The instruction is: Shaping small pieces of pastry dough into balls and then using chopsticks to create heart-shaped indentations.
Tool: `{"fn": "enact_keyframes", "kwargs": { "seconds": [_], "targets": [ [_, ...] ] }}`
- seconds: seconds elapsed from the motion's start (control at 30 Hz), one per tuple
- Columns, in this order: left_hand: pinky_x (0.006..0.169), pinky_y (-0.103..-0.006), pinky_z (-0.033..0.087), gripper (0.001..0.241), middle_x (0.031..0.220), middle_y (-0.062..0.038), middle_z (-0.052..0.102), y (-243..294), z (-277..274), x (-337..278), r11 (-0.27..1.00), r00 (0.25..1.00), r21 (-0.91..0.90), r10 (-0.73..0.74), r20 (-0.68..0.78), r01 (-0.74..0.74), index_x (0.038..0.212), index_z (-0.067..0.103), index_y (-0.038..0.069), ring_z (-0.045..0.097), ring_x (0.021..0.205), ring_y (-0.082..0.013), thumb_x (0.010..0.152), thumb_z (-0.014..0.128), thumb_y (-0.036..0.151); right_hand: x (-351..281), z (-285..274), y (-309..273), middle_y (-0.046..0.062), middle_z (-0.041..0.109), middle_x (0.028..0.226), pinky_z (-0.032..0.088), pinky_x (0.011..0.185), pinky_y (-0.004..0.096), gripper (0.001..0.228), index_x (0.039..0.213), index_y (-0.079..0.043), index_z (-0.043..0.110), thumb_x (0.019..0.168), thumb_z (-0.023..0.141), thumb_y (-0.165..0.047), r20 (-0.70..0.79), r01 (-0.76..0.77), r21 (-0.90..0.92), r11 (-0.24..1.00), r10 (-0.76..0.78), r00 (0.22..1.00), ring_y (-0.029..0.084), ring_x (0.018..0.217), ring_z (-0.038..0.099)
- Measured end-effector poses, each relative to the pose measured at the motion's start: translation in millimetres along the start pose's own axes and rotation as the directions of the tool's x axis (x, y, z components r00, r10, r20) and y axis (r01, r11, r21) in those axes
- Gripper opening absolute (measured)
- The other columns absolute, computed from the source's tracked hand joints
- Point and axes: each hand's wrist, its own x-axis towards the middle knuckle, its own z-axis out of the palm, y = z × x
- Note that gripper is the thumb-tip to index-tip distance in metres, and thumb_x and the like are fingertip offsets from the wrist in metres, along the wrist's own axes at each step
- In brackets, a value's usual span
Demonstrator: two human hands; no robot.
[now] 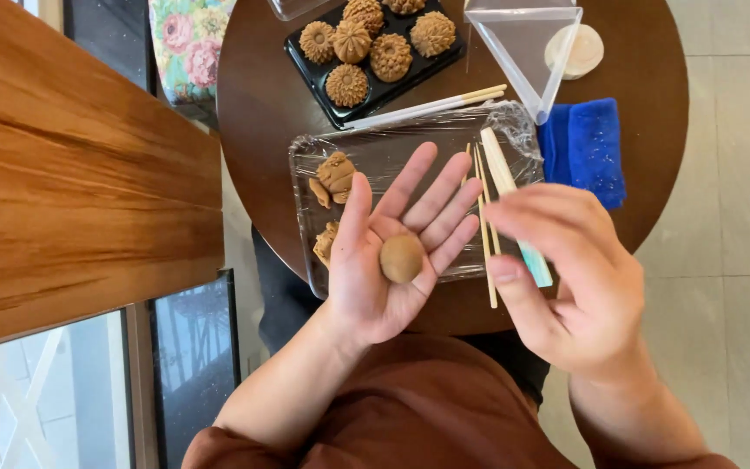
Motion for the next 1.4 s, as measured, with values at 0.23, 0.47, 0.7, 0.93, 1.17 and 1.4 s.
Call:
{"fn": "enact_keyframes", "kwargs": {
  "seconds": [0.23, 0.47, 0.7, 0.93, 1.17, 1.4],
  "targets": [
    [0.106, -0.0354, 0.051, 0.073, 0.164, -0.013, 0.039, -15.5, -0.6, 7.6, 0.992, 0.989, -0.002, -0.125, 0.084, 0.126, 0.166, 0.029, 0.014, 0.046, 0.143, -0.0306, 0.111, 0.034, 0.061, -16.7, 20.9, 21.9, 0.007, 0.065, 0.134, 0.042, 0.113, 0.049, 0.046, 0.126, -0.005, 0.068, 0.093, 0.079, -0.036, 0.208, 0.142, -0.119, 0.983, -0.116, 0.971, 0.035, 0.132, 0.053],
    [0.111, -0.0399, 0.041, 0.069, 0.164, -0.02, 0.039, -11.7, -1.5, -8.1, 0.929, 1.0, 0.371, 0.0, -0.011, 0.004, 0.159, 0.035, 0.005, 0.044, 0.145, -0.028, 0.104, 0.042, 0.045, -27.2, 21.3, 30.8, 0.008, 0.073, 0.119, 0.053, 0.107, 0.038, 0.05, 0.123, -0.001, 0.065, 0.082, 0.09, -0.017, 0.059, -0.092, 0.141, 0.986, 0.084, 0.995, 0.031, 0.115, 0.059],
    [0.106, -0.0376, 0.058, 0.04, 0.122, -0.017, 0.071, -14.3, -31.7, -20.9, 0.814, 0.995, 0.575, 0.029, 0.098, -0.081, 0.139, 0.062, -0.003, 0.068, 0.121, -0.0282, 0.104, 0.069, 0.015, -36.9, 20.8, 41.4, 0.008, 0.072, 0.125, 0.055, 0.105, 0.036, 0.063, 0.133, -0.005, 0.063, 0.081, 0.095, -0.021, 0.085, -0.06, 0.042, 0.997, 0.056, 0.995, 0.032, 0.121, 0.061],
    [0.107, -0.0469, 0.057, 0.052, 0.132, -0.025, 0.067, -20.0, -54.7, -22.7, 0.908, 0.996, 0.412, 0.042, 0.084, -0.073, 0.149, 0.051, 0.001, 0.065, 0.125, -0.0438, 0.103, 0.071, 0.012, -33.5, 24.3, 39.9, 0.012, 0.067, 0.129, 0.052, 0.115, 0.045, 0.059, 0.132, -0.003, 0.063, 0.085, 0.09, -0.025, 0.137, 0.009, 0.038, 0.999, -0.014, 0.991, 0.036, 0.128, 0.058],
    [0.103, -0.0447, 0.058, 0.052, 0.127, -0.025, 0.067, -5.8, -53.6, -40.3, 0.805, 0.997, 0.589, 0.078, 0.018, -0.074, 0.143, 0.052, 0.001, 0.069, 0.117, -0.033, 0.098, 0.072, 0.017, -34.7, 27.2, 39.0, 0.01, 0.065, 0.135, 0.05, 0.115, 0.044, 0.068, 0.14, -0.005, 0.057, 0.084, 0.092, -0.024, 0.228, 0.01, 0.059, 0.998, -0.023, 0.973, 0.035, 0.13, 0.058],
    [0.081, -0.0301, 0.058, 0.058, 0.092, -0.012, 0.071, 16.8, -54.7, -80.1, 0.589, 0.983, 0.803, 0.181, -0.02, -0.092, 0.144, 0.048, 0.005, 0.067, 0.082, -0.0146, 0.095, 0.075, 0.019, -33.4, 66.9, 25.6, 0.012, 0.067, 0.131, 0.051, 0.11, 0.047, 0.049, 0.133, -0.005, 0.061, 0.093, 0.08, -0.025, 0.372, 0.081, 0.194, 0.978, -0.15, 0.916, 0.032, 0.128, 0.062]
  ]
}}
